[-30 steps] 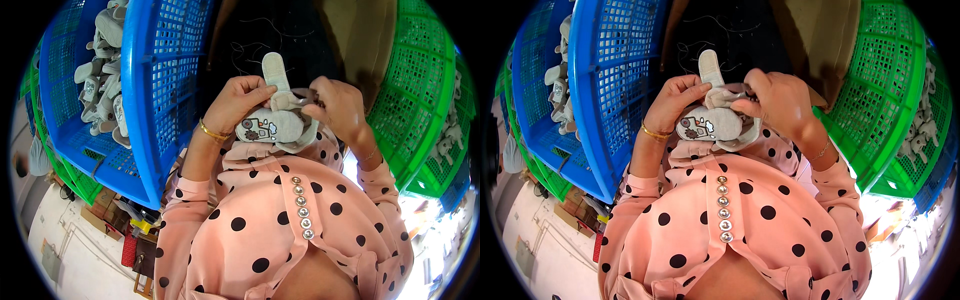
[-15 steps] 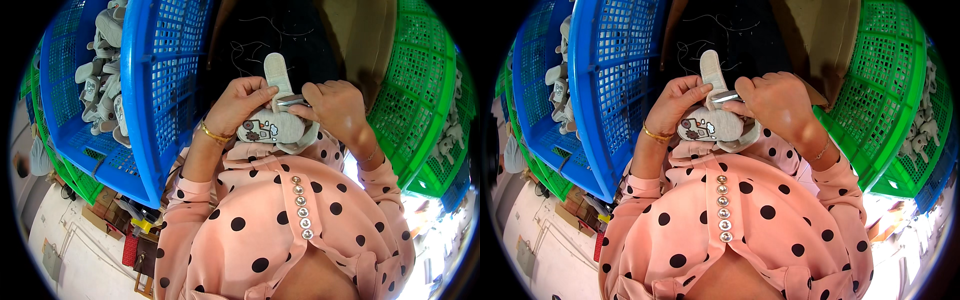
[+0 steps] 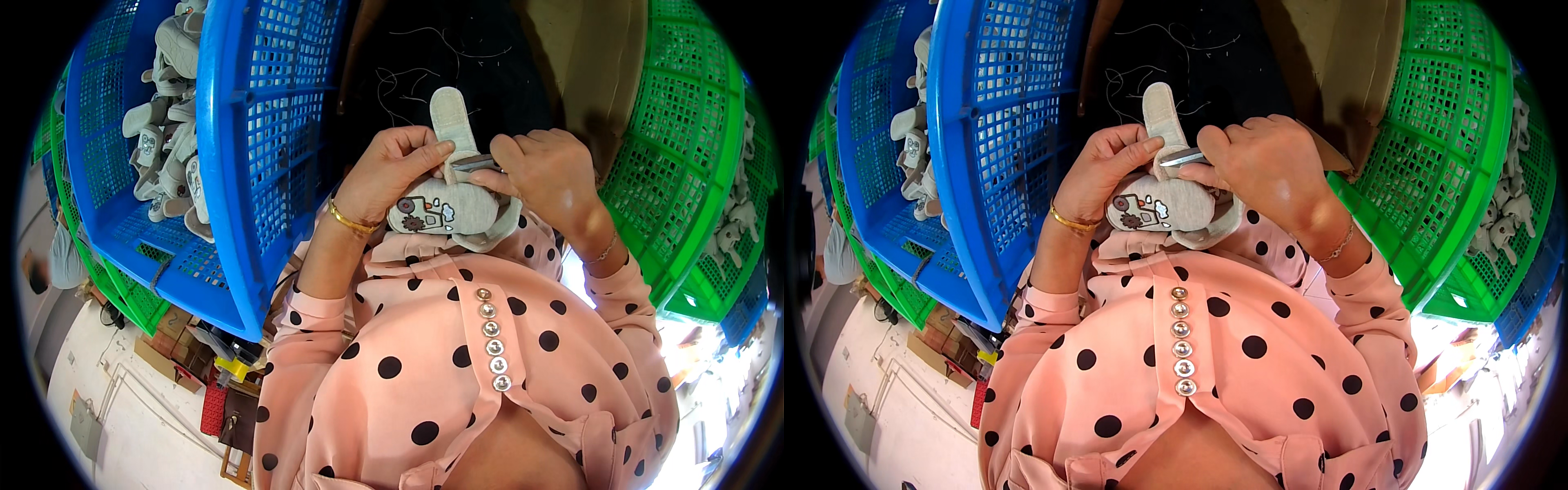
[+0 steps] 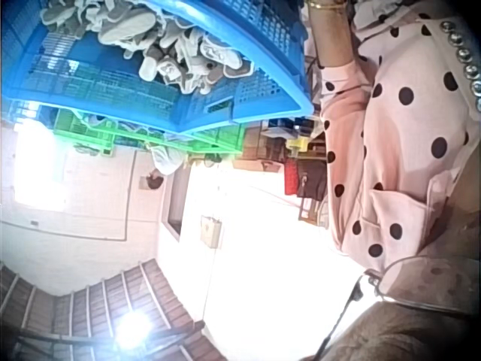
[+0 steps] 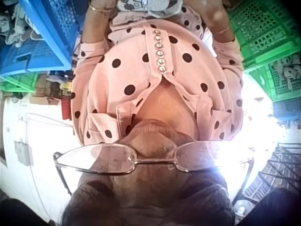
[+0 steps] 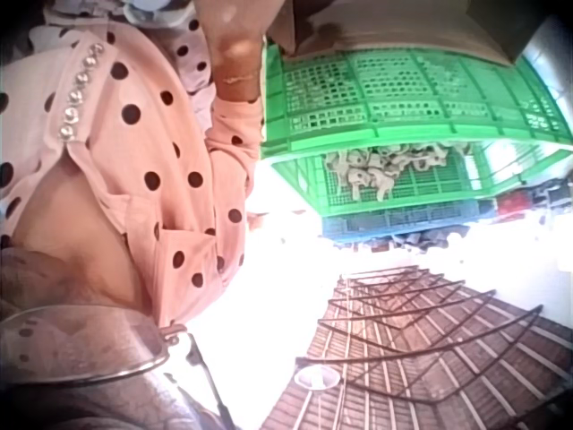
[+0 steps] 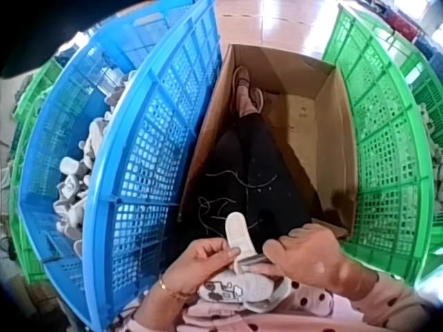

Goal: The person sits on the floor and uses a pair of scissors to trim loose threads and excess fabric from the edges of white slippers. They handle the slippers one by one from a blue basket, cutting small bits of material and placing the finished items into a cardboard box.

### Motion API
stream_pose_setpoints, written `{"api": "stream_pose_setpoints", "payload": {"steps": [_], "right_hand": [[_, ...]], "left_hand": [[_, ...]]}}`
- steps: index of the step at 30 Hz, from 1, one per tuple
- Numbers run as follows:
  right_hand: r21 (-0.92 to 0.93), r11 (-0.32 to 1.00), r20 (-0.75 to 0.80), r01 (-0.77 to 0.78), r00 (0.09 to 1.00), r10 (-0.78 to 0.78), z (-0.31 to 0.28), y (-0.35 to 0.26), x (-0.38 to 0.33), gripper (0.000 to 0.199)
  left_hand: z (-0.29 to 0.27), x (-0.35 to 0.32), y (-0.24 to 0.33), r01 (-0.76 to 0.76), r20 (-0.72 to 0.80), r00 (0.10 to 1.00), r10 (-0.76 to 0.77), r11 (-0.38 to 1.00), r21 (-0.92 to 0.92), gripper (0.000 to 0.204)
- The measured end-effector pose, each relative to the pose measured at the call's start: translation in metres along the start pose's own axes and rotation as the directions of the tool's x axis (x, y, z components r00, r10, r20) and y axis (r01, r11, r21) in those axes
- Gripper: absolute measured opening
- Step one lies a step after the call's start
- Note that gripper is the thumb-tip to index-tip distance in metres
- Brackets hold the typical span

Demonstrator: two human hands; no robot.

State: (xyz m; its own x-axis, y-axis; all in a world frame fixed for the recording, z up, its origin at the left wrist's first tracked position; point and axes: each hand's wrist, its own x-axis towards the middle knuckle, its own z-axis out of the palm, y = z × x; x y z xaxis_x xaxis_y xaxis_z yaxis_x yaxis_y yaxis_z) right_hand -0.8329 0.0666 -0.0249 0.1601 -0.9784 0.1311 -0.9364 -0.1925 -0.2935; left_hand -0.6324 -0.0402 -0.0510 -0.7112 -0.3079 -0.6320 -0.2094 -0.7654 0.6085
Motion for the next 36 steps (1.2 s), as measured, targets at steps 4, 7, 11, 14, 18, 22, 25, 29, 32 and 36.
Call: {"api": "stream_pose_setpoints", "payload": {"steps": [4, 7, 11, 14, 18, 22, 25, 29, 32, 36], "right_hand": [[-0.007, 1.0, 0.008, 0.001, 1.0, -0.001, -0.001, -0.001, 0.0, 0.042], [-0.006, 1.0, 0.028, -0.007, 1.0, 0.007, -0.005, -0.003, 0.001, 0.041], [0.013, 0.999, 0.072, -0.037, 0.997, 0.036, -0.009, -0.006, 0.002, 0.039], [0.023, 0.999, 0.109, -0.038, 0.993, 0.036, -0.01, -0.005, 0.003, 0.039], [0.048, 0.999, 0.083, -0.005, 0.997, 0.001, -0.006, 0.002, 0.002, 0.041], [0.184, 0.972, 0.176, -0.149, 0.977, 0.117, -0.007, 0.008, 0.0, 0.041], [0.525, 0.752, 0.304, -0.398, 0.913, 0.272, -0.011, 0.015, 0.001, 0.042], [0.729, 0.45, 0.466, -0.516, 0.855, 0.225, -0.001, 0.015, 0.007, 0.04], [0.742, 0.303, 0.571, -0.598, 0.801, 0.18, 0.008, 0.015, 0.015, 0.037], [0.791, 0.158, 0.554, -0.592, 0.801, 0.228, 0.016, 0.011, 0.014, 0.035]], "left_hand": [[0.0, 0.0, 0.0, -0.004, 0.003, 1.0, 0.004, 1.0, 0.0, 0.015], [0.001, 0.0, 0.001, 0.005, 0.009, 1.0, -0.004, 1.0, -0.01, 0.015], [0.002, 0.001, 0.0, 0.018, 0.003, 1.0, -0.018, 1.0, -0.019, 0.014], [0.001, 0.001, 0.0, 0.019, 0.02, 1.0, -0.018, 1.0, -0.025, 0.015], [0.004, 0.0, 0.0, 0.017, 0.014, 1.0, -0.017, 1.0, 0.006, 0.015], [0.006, -0.001, 0.004, -0.023, 0.026, 0.999, 0.022, 0.998, 0.053, 0.016], [0.009, -0.002, 0.006, -0.029, 0.008, 1.0, 0.028, 0.996, 0.084, 0.017], [0.01, -0.002, 0.014, -0.057, 0.042, 0.998, 0.047, 0.96, 0.274, 0.017], [0.016, -0.001, 0.012, -0.189, -0.081, 0.972, 0.221, 0.938, 0.289, 0.015], [0.022, -0.01, 0.009, -0.414, -0.114, 0.788, 0.605, 0.658, 0.63, 0.017]]}}
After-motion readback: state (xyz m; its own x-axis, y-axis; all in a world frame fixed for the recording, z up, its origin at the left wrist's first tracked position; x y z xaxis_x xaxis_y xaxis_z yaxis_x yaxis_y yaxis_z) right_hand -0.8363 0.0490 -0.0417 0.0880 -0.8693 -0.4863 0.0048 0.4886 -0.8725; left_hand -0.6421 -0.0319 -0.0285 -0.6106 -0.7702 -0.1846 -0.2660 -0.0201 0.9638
